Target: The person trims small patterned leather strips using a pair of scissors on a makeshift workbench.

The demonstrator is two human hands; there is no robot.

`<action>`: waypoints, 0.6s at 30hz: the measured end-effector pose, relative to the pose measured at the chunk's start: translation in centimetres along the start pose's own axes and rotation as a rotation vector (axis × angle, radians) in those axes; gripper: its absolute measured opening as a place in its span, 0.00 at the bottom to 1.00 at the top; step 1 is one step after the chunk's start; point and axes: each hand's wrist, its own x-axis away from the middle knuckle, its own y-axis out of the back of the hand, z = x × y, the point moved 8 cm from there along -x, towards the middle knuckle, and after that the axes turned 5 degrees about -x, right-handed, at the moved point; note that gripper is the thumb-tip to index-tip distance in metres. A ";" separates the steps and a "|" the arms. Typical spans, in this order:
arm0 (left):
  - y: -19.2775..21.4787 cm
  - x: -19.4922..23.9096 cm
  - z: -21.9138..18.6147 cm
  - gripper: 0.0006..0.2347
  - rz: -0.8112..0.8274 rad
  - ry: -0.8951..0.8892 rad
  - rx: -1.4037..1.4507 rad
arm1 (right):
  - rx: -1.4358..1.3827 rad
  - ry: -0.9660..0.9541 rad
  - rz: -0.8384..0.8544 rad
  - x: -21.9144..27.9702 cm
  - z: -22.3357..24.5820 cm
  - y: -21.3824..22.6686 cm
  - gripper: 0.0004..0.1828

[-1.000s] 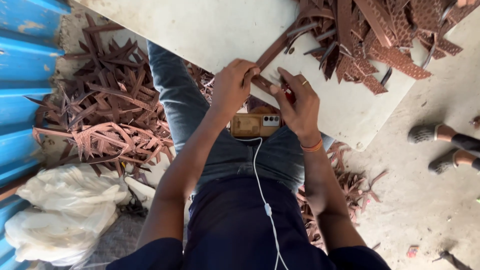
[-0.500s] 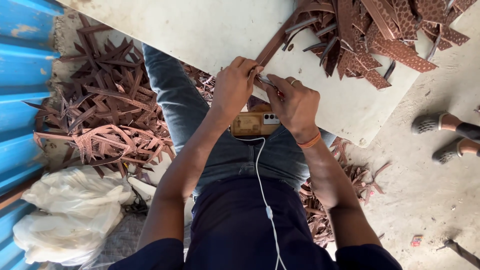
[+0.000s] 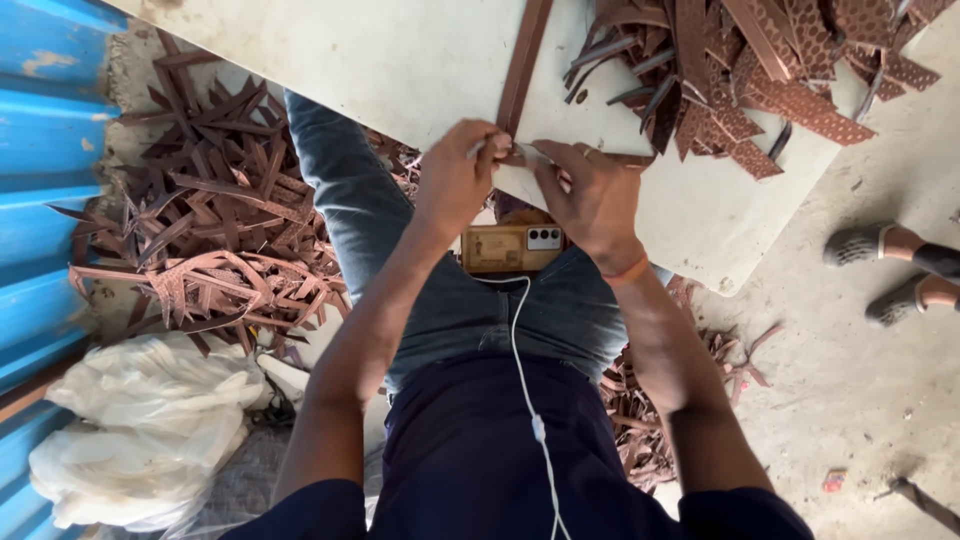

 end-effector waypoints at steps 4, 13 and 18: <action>0.3 1.2 -1.6 0.04 -0.064 -0.042 -0.051 | 0.081 0.012 -0.003 -0.2 1.3 0.9 0.10; 0.7 2.4 -3.1 0.02 -0.149 -0.113 -0.132 | 0.246 0.196 0.088 -0.7 1.4 0.1 0.09; 1.1 3.0 -3.6 0.03 -0.192 -0.128 -0.088 | 0.271 0.226 0.138 -0.3 0.2 -0.6 0.09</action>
